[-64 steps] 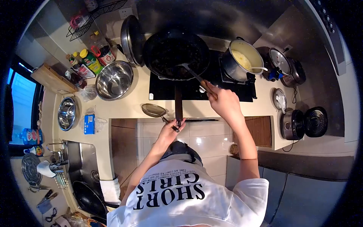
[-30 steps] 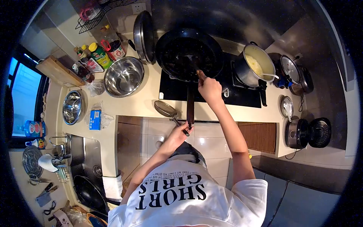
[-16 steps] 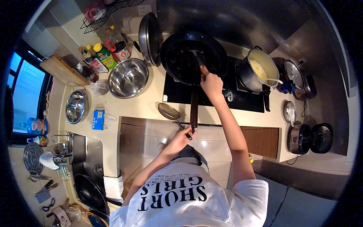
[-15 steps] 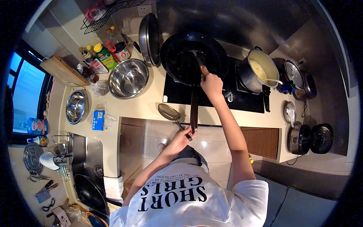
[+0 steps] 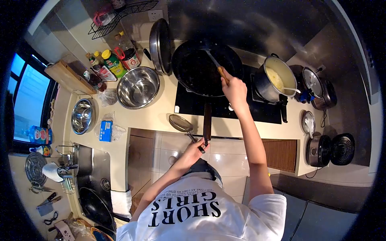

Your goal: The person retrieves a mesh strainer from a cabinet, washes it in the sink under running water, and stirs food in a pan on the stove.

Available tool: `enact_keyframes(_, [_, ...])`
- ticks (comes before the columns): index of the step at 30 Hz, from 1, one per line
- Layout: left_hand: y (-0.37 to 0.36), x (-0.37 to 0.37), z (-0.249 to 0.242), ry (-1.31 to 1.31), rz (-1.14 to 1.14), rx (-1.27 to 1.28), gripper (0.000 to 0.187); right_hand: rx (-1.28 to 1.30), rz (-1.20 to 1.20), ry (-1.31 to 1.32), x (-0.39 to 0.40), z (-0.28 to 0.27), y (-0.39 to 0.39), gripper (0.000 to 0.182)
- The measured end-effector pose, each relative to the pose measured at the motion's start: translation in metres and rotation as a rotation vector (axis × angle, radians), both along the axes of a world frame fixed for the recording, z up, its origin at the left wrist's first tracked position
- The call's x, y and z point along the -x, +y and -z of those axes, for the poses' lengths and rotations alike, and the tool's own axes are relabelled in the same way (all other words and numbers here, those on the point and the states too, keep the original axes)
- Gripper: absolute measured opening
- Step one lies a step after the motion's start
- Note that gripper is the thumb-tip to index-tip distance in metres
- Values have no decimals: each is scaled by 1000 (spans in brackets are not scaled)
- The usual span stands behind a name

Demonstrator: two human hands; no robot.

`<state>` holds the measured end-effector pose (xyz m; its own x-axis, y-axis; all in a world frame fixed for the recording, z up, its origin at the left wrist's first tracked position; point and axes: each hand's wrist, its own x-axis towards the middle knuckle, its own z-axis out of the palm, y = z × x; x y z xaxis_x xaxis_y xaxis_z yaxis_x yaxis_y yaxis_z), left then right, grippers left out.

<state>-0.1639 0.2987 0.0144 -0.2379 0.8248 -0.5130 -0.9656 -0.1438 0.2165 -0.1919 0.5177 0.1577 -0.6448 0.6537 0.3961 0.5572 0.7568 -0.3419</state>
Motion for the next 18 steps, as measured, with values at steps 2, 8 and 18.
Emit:
enact_keyframes(2, [3, 1, 7, 10, 7, -2, 11, -30, -19, -2, 8, 7, 9, 27])
enact_keyframes(8, [2, -2, 12, 11, -5, -10, 10, -111, -4, -59, 21, 34, 18, 32])
enact_keyframes(18, [-1, 0, 10, -40, 20, 2, 11, 50, 1, -263, -10, 37, -7, 29])
